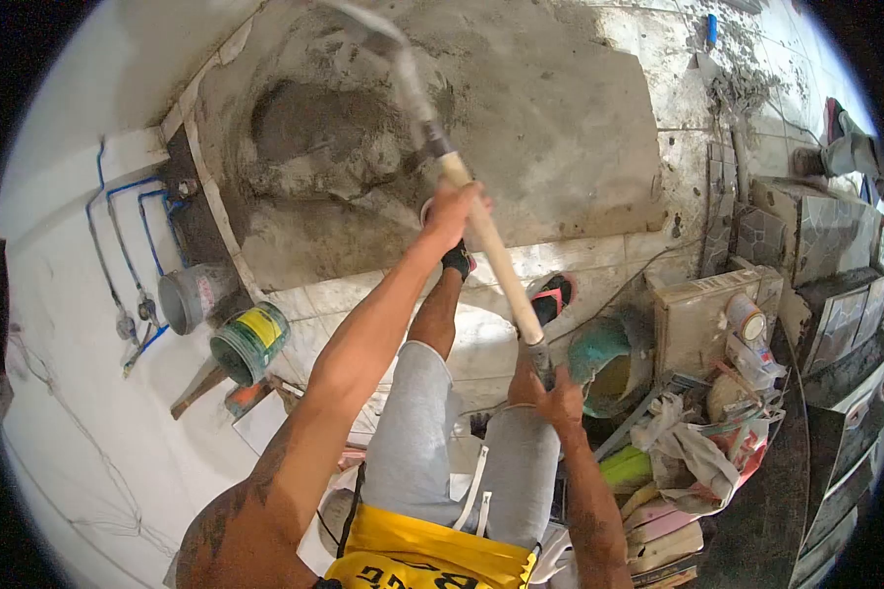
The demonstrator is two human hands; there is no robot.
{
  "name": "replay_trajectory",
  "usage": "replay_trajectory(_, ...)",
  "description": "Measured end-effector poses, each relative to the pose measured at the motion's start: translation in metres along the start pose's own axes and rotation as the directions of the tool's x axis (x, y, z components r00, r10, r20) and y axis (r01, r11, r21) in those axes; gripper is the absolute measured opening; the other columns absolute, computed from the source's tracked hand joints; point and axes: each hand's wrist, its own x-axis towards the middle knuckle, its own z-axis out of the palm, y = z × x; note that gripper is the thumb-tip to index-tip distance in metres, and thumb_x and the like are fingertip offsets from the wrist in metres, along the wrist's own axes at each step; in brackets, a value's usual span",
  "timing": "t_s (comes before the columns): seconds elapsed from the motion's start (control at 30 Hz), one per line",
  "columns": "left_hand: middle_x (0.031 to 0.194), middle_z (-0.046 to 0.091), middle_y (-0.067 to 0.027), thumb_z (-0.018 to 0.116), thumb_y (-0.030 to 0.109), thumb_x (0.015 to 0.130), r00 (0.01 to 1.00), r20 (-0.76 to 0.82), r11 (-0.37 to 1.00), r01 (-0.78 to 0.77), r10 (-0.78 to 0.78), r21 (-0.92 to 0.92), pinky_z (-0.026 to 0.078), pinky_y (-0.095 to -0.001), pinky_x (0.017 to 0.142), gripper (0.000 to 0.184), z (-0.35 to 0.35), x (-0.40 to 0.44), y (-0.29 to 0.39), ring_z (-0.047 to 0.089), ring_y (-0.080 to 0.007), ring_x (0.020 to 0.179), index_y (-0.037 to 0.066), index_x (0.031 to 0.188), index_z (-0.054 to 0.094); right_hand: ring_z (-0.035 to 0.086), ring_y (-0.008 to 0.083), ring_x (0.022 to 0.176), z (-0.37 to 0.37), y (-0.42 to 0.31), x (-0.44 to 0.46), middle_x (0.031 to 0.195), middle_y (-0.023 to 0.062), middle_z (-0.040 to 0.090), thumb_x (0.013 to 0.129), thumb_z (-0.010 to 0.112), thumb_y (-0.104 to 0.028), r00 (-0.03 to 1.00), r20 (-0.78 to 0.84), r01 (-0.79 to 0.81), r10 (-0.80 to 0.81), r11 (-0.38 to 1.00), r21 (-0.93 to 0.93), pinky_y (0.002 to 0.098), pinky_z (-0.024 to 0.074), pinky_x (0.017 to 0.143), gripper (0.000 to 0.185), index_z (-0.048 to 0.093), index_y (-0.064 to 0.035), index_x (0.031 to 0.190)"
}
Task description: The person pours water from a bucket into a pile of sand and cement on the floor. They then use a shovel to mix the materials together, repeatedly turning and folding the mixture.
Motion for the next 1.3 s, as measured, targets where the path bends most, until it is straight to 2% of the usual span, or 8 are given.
replay_trajectory(0.23,0.091,0.055,-0.0209,0.061,0.008,0.08,0.995,0.088,0.855,-0.008,-0.044,0.519,0.053,-0.039,0.064,0.045,0.079,0.085,-0.075,0.063,-0.0284,0.076,-0.003,0.11,0.03,0.062,0.0466,0.079,0.024,0.033,0.039,0.079,0.0291,0.063,0.077,0.071,-0.038,0.983,0.017,-0.182,0.182,0.967,0.18,0.049,0.0492,0.065,0.047,0.061,0.0017,0.1)
replay_trajectory(0.43,0.092,0.056,-0.0225,0.063,0.01,0.082,0.995,0.099,0.695,-0.066,-0.009,0.716,0.053,-0.0391,0.068,0.051,0.068,0.141,-0.166,0.064,-0.0316,0.078,-0.007,0.113,0.026,0.064,0.045,0.074,0.09,0.039,0.068,0.077,0.0262,0.064,0.077,0.07,-0.041,0.937,0.089,-0.35,0.339,0.903,0.248,0.0482,0.05,0.064,0.047,0.063,0.0011,0.097)
replay_trajectory(0.6,0.09,0.056,-0.0168,0.062,0.009,0.085,0.983,0.147,0.772,-0.008,-0.112,0.636,0.052,-0.0358,0.067,0.049,0.017,0.132,-0.147,0.062,-0.0239,0.079,-0.007,0.115,0.026,0.063,0.0428,0.062,0.177,0.039,0.091,0.061,0.0236,0.06,0.079,0.068,-0.041,0.997,-0.059,-0.034,0.04,0.996,0.088,0.048,0.0495,0.058,0.046,0.062,0.0015,0.094)
replay_trajectory(0.93,0.092,0.052,-0.0102,0.058,0.007,0.089,0.987,0.109,0.919,0.065,-0.116,0.389,0.052,-0.0342,0.065,0.033,-0.052,0.115,-0.111,0.059,-0.0193,0.075,0.002,0.113,0.035,0.061,0.0432,0.055,0.155,-0.003,0.091,0.057,0.0245,0.058,0.079,0.07,-0.035,0.999,0.036,-0.042,0.037,0.984,0.174,0.0482,0.0477,0.05,0.041,0.053,0.0021,0.084)
replay_trajectory(1.03,0.094,0.05,-0.01,0.057,0.006,0.089,0.987,0.099,0.925,0.08,-0.125,0.37,0.052,-0.0343,0.065,0.032,-0.042,0.104,-0.096,0.058,-0.0188,0.075,0.003,0.111,0.035,0.059,0.0445,0.066,0.119,-0.018,0.075,0.065,0.0254,0.059,0.078,0.07,-0.036,0.998,0.028,-0.066,0.062,0.983,0.169,0.0487,0.0477,0.06,0.041,0.058,0.0026,0.085)
replay_trajectory(1.13,0.093,0.051,-0.0103,0.057,0.005,0.088,0.99,0.095,0.937,0.062,-0.1,0.345,0.052,-0.0346,0.062,0.03,-0.026,0.086,-0.075,0.059,-0.0189,0.074,0.002,0.108,0.035,0.056,0.0463,0.095,0.095,-0.023,0.053,0.092,0.0306,0.06,0.08,0.068,-0.034,0.917,0.295,-0.336,0.27,0.92,0.203,0.0474,0.0453,0.083,0.046,0.06,0.0078,0.097)
replay_trajectory(1.23,0.093,0.052,-0.0111,0.059,0.009,0.088,0.992,0.058,0.939,0.088,-0.113,0.334,0.054,-0.0354,0.062,0.03,-0.018,0.058,-0.053,0.06,-0.0206,0.075,0.001,0.107,0.037,0.056,0.0452,0.102,0.098,-0.017,0.023,0.103,0.0321,0.059,0.08,0.069,-0.034,1.0,-0.013,-0.011,0.014,0.973,0.231,0.0465,0.044,0.088,0.049,0.059,0.0093,0.101)
replay_trajectory(1.3,0.094,0.052,-0.0115,0.06,0.011,0.088,0.992,0.038,0.941,0.1,-0.118,0.325,0.055,-0.0357,0.063,0.031,-0.018,0.041,-0.043,0.061,-0.0213,0.076,0.001,0.107,0.038,0.056,0.0433,0.106,0.077,-0.031,0.015,0.112,0.0322,0.056,0.079,0.07,-0.031,0.98,0.162,-0.156,0.116,0.953,0.258,0.0459,0.0438,0.089,0.049,0.059,0.0105,0.102)
